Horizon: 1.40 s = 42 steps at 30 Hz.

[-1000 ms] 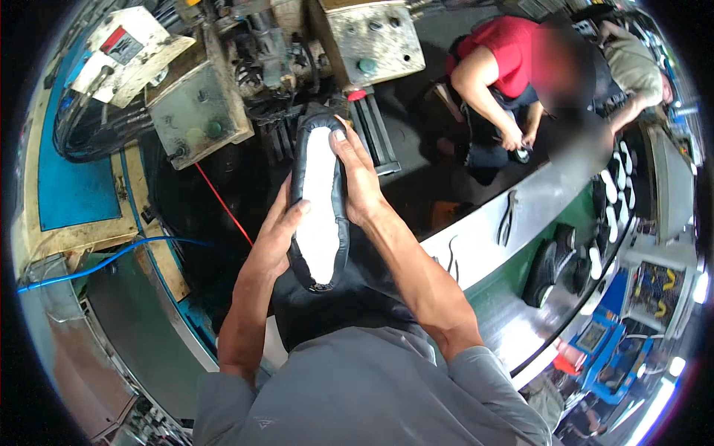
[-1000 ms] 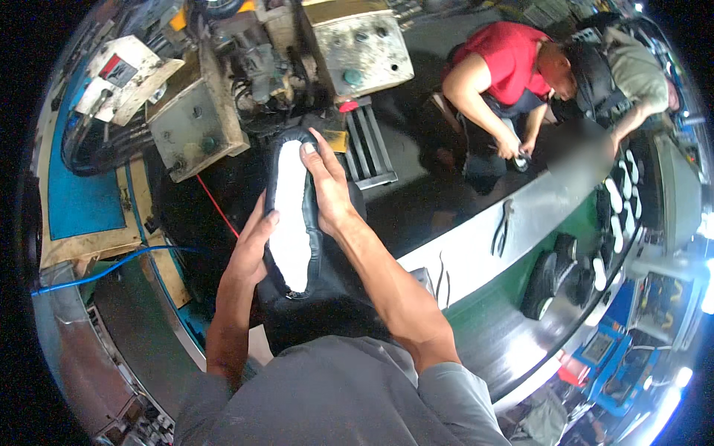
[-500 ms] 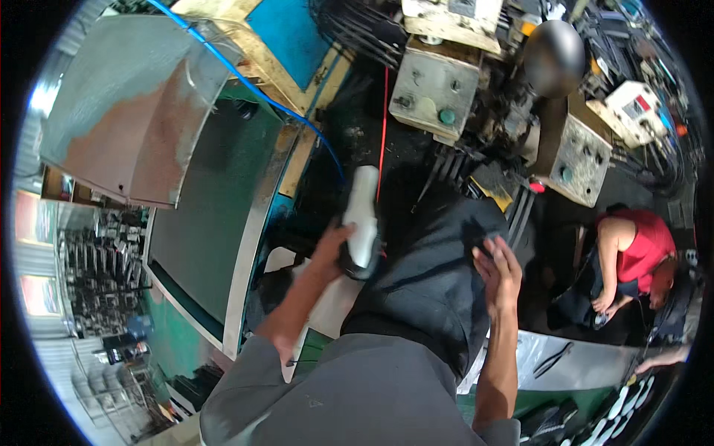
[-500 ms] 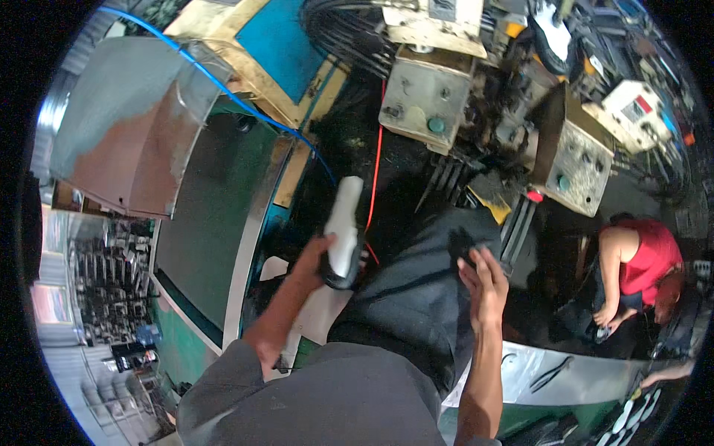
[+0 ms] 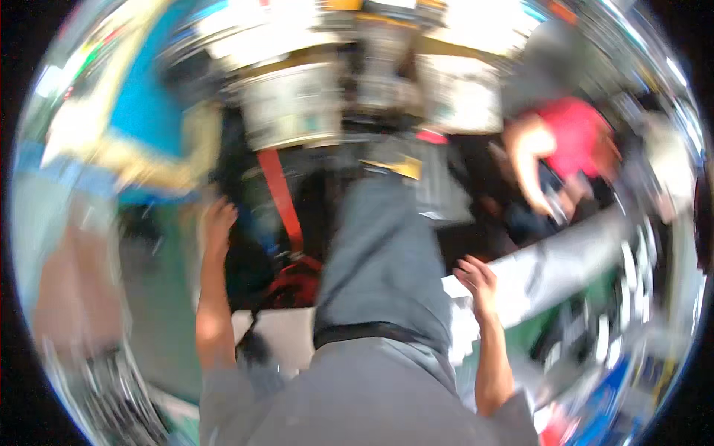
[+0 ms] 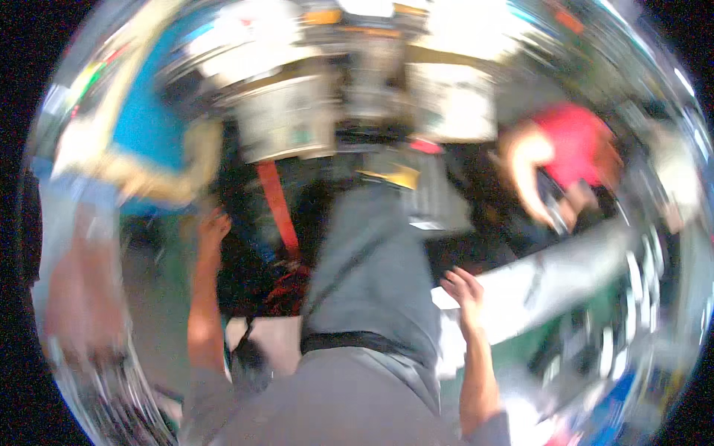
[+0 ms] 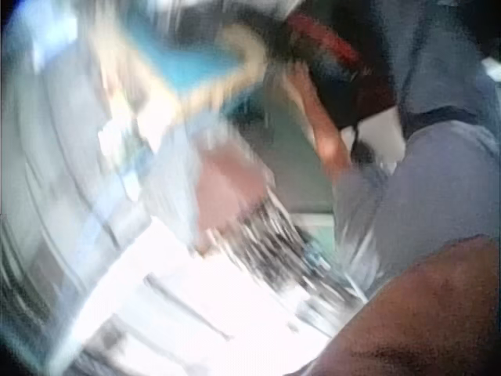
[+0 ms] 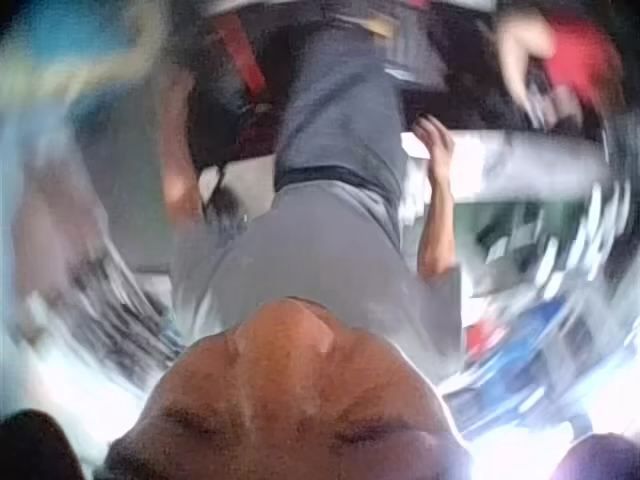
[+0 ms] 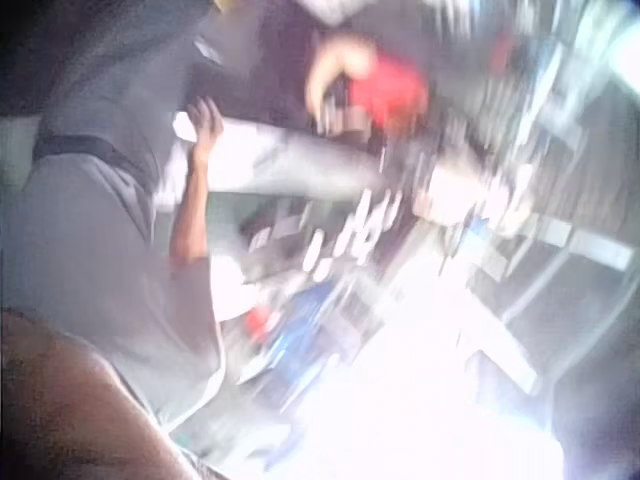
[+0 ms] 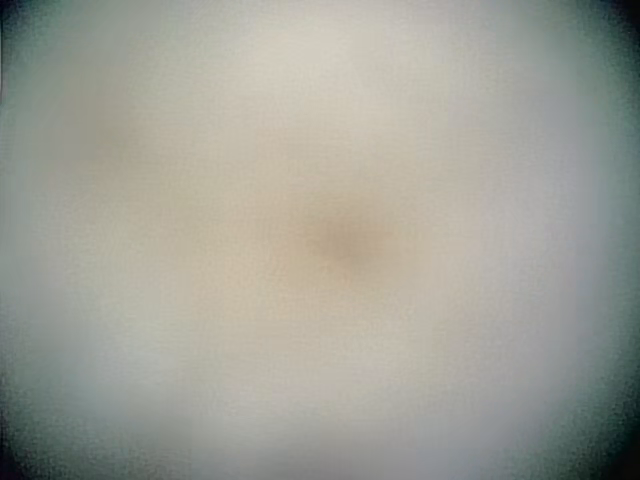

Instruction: Operating a shoe lasting machine and finishing shoe soles in a manufacturing facility.

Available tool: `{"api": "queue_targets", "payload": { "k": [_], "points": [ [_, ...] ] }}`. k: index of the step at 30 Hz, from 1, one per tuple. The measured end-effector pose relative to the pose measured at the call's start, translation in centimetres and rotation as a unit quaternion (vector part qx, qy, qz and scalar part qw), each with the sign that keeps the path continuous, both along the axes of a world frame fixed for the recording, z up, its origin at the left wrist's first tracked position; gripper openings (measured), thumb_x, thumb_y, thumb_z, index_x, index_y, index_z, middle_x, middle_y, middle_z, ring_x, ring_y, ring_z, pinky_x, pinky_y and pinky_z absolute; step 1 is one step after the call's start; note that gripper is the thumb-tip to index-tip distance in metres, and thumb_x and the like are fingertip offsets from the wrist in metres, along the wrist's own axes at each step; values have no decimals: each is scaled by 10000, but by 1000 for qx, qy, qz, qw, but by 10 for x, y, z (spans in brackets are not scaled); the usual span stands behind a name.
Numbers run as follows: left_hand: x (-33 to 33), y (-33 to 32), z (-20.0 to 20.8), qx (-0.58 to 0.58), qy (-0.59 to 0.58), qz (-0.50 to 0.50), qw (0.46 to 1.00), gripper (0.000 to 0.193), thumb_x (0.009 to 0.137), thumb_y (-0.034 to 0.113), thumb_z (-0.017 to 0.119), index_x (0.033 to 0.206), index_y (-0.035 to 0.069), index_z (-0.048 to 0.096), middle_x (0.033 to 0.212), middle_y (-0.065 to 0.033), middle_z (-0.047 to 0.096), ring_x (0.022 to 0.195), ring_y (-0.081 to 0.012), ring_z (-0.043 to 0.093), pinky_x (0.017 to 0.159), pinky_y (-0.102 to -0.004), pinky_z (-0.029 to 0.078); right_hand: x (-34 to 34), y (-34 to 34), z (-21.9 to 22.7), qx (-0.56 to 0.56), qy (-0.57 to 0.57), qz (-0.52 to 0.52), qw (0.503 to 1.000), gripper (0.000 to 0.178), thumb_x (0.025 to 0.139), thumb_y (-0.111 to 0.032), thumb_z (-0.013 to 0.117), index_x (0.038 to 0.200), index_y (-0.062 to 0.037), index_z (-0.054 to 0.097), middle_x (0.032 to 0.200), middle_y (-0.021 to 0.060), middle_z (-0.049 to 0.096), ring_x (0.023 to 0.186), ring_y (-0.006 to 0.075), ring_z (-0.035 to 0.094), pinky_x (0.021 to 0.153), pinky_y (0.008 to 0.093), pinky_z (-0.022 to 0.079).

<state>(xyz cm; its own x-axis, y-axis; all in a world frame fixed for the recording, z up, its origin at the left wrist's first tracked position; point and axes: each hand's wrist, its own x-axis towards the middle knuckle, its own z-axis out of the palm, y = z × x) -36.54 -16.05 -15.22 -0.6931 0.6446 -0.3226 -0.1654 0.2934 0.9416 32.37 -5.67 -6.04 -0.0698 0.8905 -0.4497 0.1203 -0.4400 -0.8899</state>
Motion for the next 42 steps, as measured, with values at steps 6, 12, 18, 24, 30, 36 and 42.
{"api": "queue_targets", "payload": {
  "k": [6, 12, 18, 24, 30, 36, 42],
  "points": [
    [245, 125, -3, 110, -41, -276, 954, 459, 1105, 237, 683, 1477, -30, 661, 1300, -149, 756, 1047, -202, 750, 881, -333, 605, 177, -156, -133, -33, -285, -174, 942, 351, 1035, -131, 636, 1297, 84, 727, 1029, 169, 822, 867, 239, 798, 801, 338, 643],
    [332, 161, -1, 83, 362, -444, 815, 292, 1065, 34, 640, 1337, -11, 736, 1204, -177, 739, 1086, -320, 740, 992, -410, 588, 319, -434, -196, -365, -271, -352, 818, 338, 1009, -250, 708, 1196, 20, 787, 1047, 165, 815, 961, 284, 802, 794, 406, 638],
    [289, 163, -5, 21, 93, -430, 898, 331, 1125, 59, 560, 1402, -56, 702, 1251, -161, 754, 1012, -208, 736, 931, -347, 623, 398, -414, -197, -272, -550, -434, 659, 738, 878, -574, 827, 1287, 28, 708, 1336, 298, 727, 1284, 472, 695, 1084, 563, 560],
    [271, 150, 2, -29, 67, -398, 914, 321, 1130, 45, 571, 1412, -52, 690, 1191, -129, 751, 973, -185, 738, 895, -321, 636, 492, -181, -85, -67, -528, -365, 764, 1051, 829, -524, 893, 1610, 57, 497, 1534, 310, 632, 1457, 427, 598, 1215, 478, 473],
    [300, 131, 22, -51, 106, -405, 907, 351, 1152, 158, 620, 1423, -56, 683, 1201, -109, 759, 1004, -186, 737, 924, -351, 620, 535, -133, -83, -145, -469, -231, 840, 964, 757, -463, 956, 1482, 74, 618, 1394, 289, 729, 1341, 433, 688, 1170, 466, 518],
    [336, 116, 46, -31, 107, -385, 916, 310, 1147, 95, 585, 1393, -49, 708, 1193, -132, 771, 1006, -196, 747, 924, -333, 623, 445, -162, -91, -212, -464, -225, 830, 874, 745, -603, 938, 1193, 116, 724, 1142, 364, 770, 1127, 435, 785, 901, 523, 621],
    [415, 122, 74, 27, 58, -453, 889, 303, 1140, 95, 602, 1382, -52, 711, 1237, -160, 765, 1035, -217, 757, 930, -356, 635, 285, -263, -92, -167, -444, -350, 808, 801, 810, -483, 928, 1272, 123, 682, 1211, 356, 760, 1171, 445, 763, 995, 507, 585]
  ]
}}
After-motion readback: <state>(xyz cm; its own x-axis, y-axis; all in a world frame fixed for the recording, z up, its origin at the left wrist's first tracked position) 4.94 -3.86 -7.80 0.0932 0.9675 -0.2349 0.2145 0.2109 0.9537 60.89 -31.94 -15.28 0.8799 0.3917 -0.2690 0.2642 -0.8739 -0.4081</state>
